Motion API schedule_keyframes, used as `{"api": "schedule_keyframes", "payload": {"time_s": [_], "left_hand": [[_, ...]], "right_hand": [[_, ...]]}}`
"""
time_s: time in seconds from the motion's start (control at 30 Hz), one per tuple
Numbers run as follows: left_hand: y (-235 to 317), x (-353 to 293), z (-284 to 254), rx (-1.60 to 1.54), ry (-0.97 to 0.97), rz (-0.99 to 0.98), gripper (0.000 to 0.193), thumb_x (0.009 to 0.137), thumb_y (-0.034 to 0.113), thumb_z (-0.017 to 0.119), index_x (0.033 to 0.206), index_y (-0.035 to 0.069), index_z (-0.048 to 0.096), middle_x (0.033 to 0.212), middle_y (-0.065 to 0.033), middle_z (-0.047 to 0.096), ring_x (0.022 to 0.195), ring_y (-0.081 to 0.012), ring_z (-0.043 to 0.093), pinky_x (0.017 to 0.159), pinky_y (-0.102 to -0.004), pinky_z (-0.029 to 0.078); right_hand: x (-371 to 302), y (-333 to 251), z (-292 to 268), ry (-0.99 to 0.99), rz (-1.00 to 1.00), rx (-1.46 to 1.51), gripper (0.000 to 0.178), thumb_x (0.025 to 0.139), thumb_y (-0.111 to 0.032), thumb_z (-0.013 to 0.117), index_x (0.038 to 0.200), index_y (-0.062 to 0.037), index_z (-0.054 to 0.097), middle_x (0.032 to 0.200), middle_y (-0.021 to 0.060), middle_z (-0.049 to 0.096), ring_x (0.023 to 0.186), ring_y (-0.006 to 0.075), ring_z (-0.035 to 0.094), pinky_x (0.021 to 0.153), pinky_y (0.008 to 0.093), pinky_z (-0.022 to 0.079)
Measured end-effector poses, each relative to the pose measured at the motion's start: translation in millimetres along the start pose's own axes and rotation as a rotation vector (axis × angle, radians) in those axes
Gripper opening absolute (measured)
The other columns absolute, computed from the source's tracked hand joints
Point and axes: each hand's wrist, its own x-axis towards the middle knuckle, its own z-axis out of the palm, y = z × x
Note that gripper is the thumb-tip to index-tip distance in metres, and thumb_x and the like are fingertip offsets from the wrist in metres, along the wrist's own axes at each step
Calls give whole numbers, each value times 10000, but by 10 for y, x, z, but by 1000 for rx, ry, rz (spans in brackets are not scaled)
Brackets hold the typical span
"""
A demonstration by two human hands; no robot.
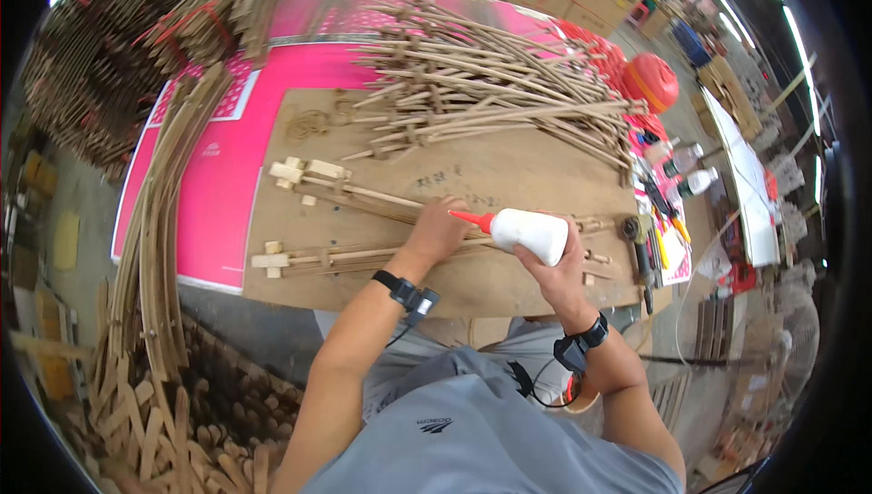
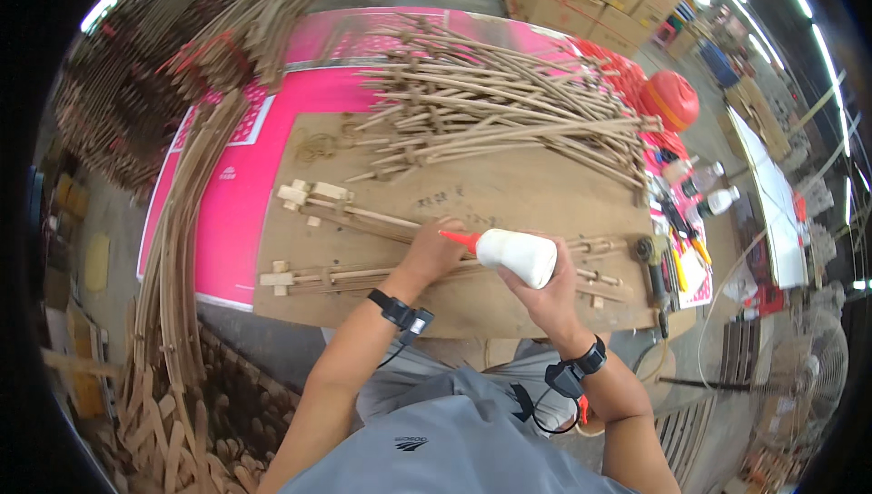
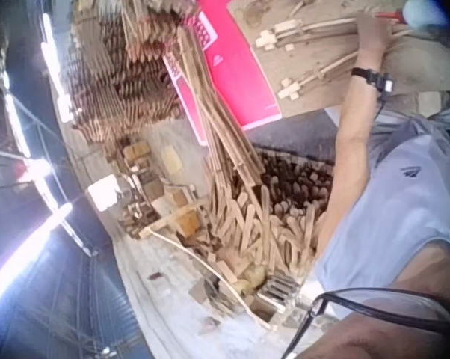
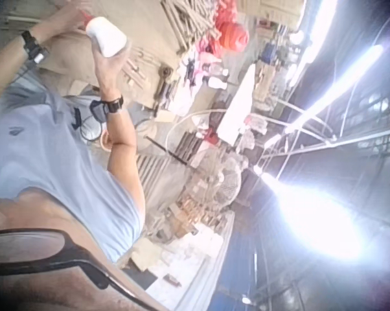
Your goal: Assembling and gluing curved wooden furniture components using a nail gun and wood glue.
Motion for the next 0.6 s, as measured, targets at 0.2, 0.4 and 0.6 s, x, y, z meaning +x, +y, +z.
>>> {"api": "schedule_keyframes", "payload": {"time_s": [0.2,0.4,0.6], "left_hand": [[156,-9,22,-766,307,42,167,813,161,729,963,89,712,881,-80,670,922,-264,650,850,-415,534],[98,26,35,-332,271,118,250,797,169,693,1037,100,680,978,-64,650,957,-249,613,889,-390,512],[120,32,-1,36,211,119,297,786,162,678,1077,107,662,1034,-64,626,969,-247,588,885,-381,495]], "right_hand": [[302,47,760,-143,-228,-134,601,790,-51,892,1277,-36,540,1207,128,681,1117,224,680,971,365,548],[546,66,1441,-238,-340,-280,609,756,-69,914,1252,-50,563,1226,146,692,1112,267,699,938,380,567],[625,215,1704,-282,-361,-361,570,753,-83,912,1212,-68,574,1217,111,698,1098,283,700,910,375,566]]}}
